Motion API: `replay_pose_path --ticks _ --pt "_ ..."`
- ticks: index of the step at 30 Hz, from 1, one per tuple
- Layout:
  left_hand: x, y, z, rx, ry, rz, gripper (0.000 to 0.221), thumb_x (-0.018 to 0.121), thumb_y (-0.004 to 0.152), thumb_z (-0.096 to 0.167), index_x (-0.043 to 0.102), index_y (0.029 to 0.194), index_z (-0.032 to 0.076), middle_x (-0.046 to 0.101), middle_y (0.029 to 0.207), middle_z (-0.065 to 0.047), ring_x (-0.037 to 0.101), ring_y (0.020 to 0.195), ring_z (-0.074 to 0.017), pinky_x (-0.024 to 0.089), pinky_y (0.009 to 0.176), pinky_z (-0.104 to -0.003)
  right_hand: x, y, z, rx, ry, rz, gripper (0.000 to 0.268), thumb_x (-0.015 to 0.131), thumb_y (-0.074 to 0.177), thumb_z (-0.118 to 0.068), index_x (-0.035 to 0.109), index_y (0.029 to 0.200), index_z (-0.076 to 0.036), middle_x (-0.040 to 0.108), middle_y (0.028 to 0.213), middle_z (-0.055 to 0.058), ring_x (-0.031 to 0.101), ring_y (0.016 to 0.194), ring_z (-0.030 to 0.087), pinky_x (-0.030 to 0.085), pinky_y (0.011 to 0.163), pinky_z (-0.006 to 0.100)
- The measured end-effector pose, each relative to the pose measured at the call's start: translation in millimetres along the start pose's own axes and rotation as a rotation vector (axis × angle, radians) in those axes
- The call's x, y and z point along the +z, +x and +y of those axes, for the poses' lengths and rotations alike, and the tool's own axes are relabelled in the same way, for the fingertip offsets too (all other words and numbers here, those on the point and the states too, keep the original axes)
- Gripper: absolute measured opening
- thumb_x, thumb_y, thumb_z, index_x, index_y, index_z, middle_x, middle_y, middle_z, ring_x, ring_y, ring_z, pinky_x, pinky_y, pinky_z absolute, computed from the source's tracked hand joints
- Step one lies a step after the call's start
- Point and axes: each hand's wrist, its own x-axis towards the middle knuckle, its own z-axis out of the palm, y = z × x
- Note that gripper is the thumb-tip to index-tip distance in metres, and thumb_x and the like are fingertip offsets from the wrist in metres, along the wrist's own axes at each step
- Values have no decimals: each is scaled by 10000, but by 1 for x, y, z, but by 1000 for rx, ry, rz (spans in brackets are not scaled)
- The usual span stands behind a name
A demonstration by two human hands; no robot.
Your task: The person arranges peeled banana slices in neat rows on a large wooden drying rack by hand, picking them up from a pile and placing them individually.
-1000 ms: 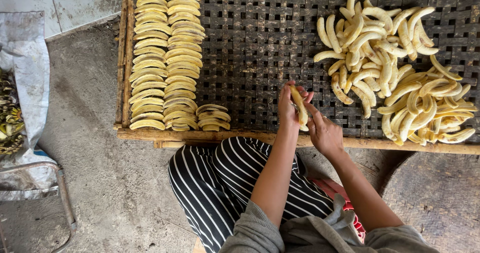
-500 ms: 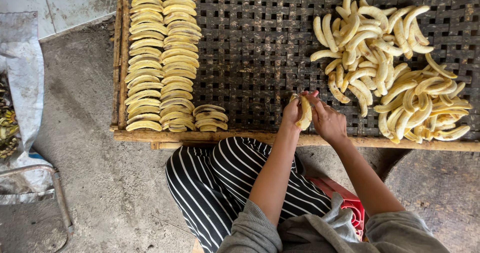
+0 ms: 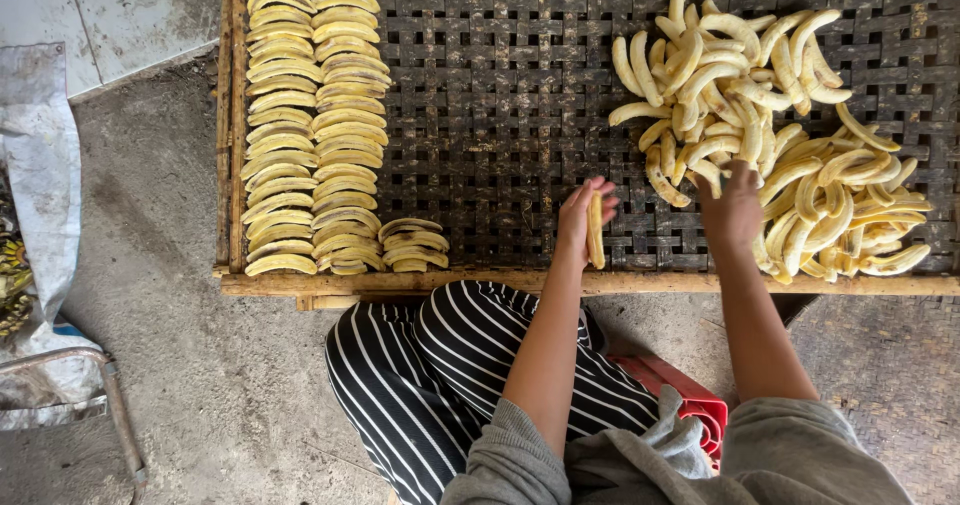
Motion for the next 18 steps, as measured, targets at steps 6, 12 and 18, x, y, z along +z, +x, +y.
replay_pose_path --ticks 6,12,18 --pt "14 -16 8 379 850 365 477 604 1011 376 610 1382 77 535 1465 -143 439 1387 -342 392 1110 -538 38 27 53 -296 -115 40 389 722 1043 -269 597 1405 -202 585 1351 207 674 763 226 564 521 252" --pt "20 -17 16 377 557 351 357 579 1026 300 643 1308 92 625 1362 -102 594 1275 -268 507 1026 -462 -12 82 25 -515 -364 -273 422 664 958 -332 621 1337 -151 483 1467 184 674 651 205 552 387 266" --pt "18 -9 5 434 477 315 289 575 1050 240 663 1246 47 691 1253 -107 664 1184 -246 531 1000 -400 -9 119 27 -515 -541 -508 425 636 1007 -199 622 1418 -304 581 1352 98 712 721 184 611 521 261"
